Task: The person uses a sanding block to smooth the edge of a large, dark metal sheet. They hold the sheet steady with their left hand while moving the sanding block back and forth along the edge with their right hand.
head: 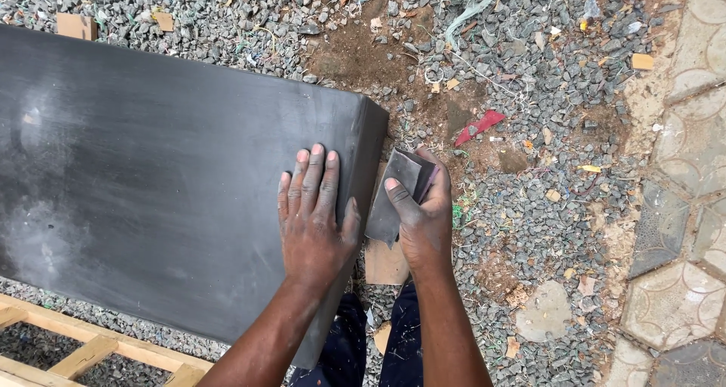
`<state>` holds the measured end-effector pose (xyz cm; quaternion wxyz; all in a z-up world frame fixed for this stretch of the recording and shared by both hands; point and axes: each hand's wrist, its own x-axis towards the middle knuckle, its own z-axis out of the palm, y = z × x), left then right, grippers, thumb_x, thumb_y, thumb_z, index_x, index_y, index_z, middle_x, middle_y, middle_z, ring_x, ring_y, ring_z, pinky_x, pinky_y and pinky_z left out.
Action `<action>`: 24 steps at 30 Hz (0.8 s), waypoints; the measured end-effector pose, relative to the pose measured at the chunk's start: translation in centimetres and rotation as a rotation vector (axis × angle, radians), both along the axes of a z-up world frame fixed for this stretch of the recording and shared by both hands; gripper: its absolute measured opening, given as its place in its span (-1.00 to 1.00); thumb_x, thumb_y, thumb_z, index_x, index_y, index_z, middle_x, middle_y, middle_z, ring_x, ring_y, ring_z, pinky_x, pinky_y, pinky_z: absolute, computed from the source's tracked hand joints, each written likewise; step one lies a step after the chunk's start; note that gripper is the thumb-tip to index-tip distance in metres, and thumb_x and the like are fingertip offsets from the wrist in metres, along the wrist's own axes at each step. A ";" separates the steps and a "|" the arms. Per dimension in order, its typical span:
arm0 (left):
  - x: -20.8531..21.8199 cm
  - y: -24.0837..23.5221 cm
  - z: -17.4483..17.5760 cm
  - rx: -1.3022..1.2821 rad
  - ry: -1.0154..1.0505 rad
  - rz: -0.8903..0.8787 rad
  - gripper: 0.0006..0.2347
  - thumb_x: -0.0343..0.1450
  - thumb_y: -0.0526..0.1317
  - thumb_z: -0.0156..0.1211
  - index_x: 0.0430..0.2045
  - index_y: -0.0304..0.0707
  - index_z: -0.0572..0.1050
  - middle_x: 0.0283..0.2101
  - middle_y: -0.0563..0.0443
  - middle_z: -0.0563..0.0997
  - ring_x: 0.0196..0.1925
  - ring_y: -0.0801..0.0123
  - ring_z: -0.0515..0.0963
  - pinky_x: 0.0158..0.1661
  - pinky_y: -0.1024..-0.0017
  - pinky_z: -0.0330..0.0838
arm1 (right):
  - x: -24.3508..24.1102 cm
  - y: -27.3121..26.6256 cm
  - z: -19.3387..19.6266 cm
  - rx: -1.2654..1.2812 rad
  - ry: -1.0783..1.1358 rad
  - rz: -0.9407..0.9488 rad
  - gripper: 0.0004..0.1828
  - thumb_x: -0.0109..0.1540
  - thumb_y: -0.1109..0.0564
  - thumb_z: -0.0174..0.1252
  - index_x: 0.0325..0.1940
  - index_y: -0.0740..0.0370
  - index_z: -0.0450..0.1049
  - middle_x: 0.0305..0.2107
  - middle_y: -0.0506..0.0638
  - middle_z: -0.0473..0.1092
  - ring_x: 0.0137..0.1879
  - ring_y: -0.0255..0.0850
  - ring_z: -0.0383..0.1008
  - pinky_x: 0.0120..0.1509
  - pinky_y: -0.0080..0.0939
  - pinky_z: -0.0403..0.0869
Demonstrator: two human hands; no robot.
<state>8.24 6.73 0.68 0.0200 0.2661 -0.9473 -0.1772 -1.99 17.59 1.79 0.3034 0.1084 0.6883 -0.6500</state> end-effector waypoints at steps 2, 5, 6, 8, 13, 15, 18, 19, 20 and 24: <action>-1.5 -0.3 -0.1 0.015 0.032 0.048 -0.33 0.32 -0.18 0.24 0.43 -0.09 0.26 0.51 -0.07 0.21 0.56 0.05 0.12 0.47 -0.01 -0.13 | 0.1 0.1 0.1 0.068 0.044 0.007 -0.22 0.21 0.10 0.27 0.47 0.19 0.11 0.07 0.36 0.34 0.21 0.12 0.40 0.34 0.22 0.41; -4.6 -1.0 0.0 0.054 0.075 0.109 -0.29 0.24 -0.23 0.34 0.40 -0.10 0.31 0.46 -0.09 0.27 0.53 -0.02 0.18 0.44 -0.08 -0.07 | 0.4 0.4 0.1 0.105 0.100 0.006 -0.12 0.22 0.08 0.25 0.54 0.13 -0.02 0.13 0.39 0.28 0.22 0.16 0.40 0.31 0.26 0.40; -5.9 -1.5 0.1 0.077 0.096 0.114 -0.29 0.22 -0.26 0.37 0.38 -0.12 0.33 0.44 -0.10 0.28 0.52 -0.04 0.19 0.44 -0.10 -0.04 | 0.4 0.4 0.2 0.073 0.122 -0.008 -0.08 0.24 0.09 0.23 0.57 0.13 -0.11 0.17 0.41 0.25 0.24 0.16 0.37 0.32 0.28 0.37; -7.7 -2.6 -0.2 0.065 0.124 0.083 -0.35 0.26 -0.24 0.38 0.34 -0.10 0.37 0.39 -0.07 0.33 0.50 -0.04 0.22 0.42 -0.10 0.00 | -0.1 0.3 1.6 0.080 0.153 0.018 -0.14 0.27 0.09 0.18 0.58 0.12 -0.08 0.19 0.42 0.24 0.28 0.22 0.36 0.35 0.29 0.36; -10.3 -5.4 -0.3 0.009 0.174 -0.093 -0.59 0.36 -0.15 0.29 0.11 -0.19 0.49 0.18 -0.05 0.51 0.38 0.04 0.30 0.40 -0.04 0.01 | 1.0 1.0 0.7 0.193 0.217 0.033 -0.33 0.27 -0.09 0.09 0.46 0.07 0.22 0.31 0.03 0.30 0.41 -0.17 0.36 0.44 -0.22 0.33; -11.3 -6.1 -0.2 -0.048 0.142 -0.147 -0.75 0.29 -0.14 0.34 -0.22 -0.14 0.50 -0.15 0.00 0.49 -0.03 0.05 0.40 0.20 0.07 0.16 | 1.3 1.4 0.1 0.189 0.113 0.002 -0.55 0.24 -0.10 0.16 0.12 0.16 0.54 0.01 -0.11 0.34 0.05 -0.34 0.50 0.19 -0.33 0.47; -10.7 -5.5 -0.1 0.009 0.144 -0.146 -0.67 0.29 -0.22 0.33 -0.10 -0.19 0.45 0.03 -0.10 0.45 0.21 -0.04 0.38 0.41 -0.10 -0.04 | 1.9 1.8 -0.2 0.211 0.116 0.003 -0.68 0.23 -0.05 0.20 -0.04 0.14 0.60 -0.01 -0.12 0.35 0.05 -0.33 0.49 0.16 -0.31 0.51; -9.9 -5.3 0.0 0.007 0.144 -0.147 -0.67 0.29 -0.22 0.33 -0.10 -0.19 0.45 0.03 -0.10 0.45 0.21 -0.04 0.38 0.41 -0.10 -0.04 | 2.0 1.7 -0.1 0.208 0.116 0.002 -0.68 0.23 -0.05 0.20 -0.04 0.14 0.60 -0.01 -0.12 0.35 0.05 -0.33 0.49 0.16 -0.31 0.51; -9.1 -5.0 0.1 0.040 0.116 -0.145 -0.51 0.30 -0.24 0.29 0.15 -0.19 0.35 0.27 -0.11 0.29 0.40 0.01 0.16 0.47 -0.08 -0.10 | 2.2 1.7 0.0 0.207 0.130 0.006 -0.67 0.24 -0.05 0.19 -0.03 0.16 0.61 0.05 -0.10 0.33 0.10 -0.32 0.49 0.20 -0.31 0.49; -5.2 -2.9 0.3 0.045 0.065 -0.097 -0.27 0.35 -0.21 0.19 0.50 -0.15 0.08 0.58 -0.08 0.06 0.65 0.11 -0.05 0.57 0.00 -0.12 | 2.4 2.4 -0.7 0.315 0.167 0.045 -0.64 0.23 -0.11 0.17 -0.04 0.13 0.62 0.28 -0.09 0.26 0.41 -0.27 0.32 0.42 -0.19 0.30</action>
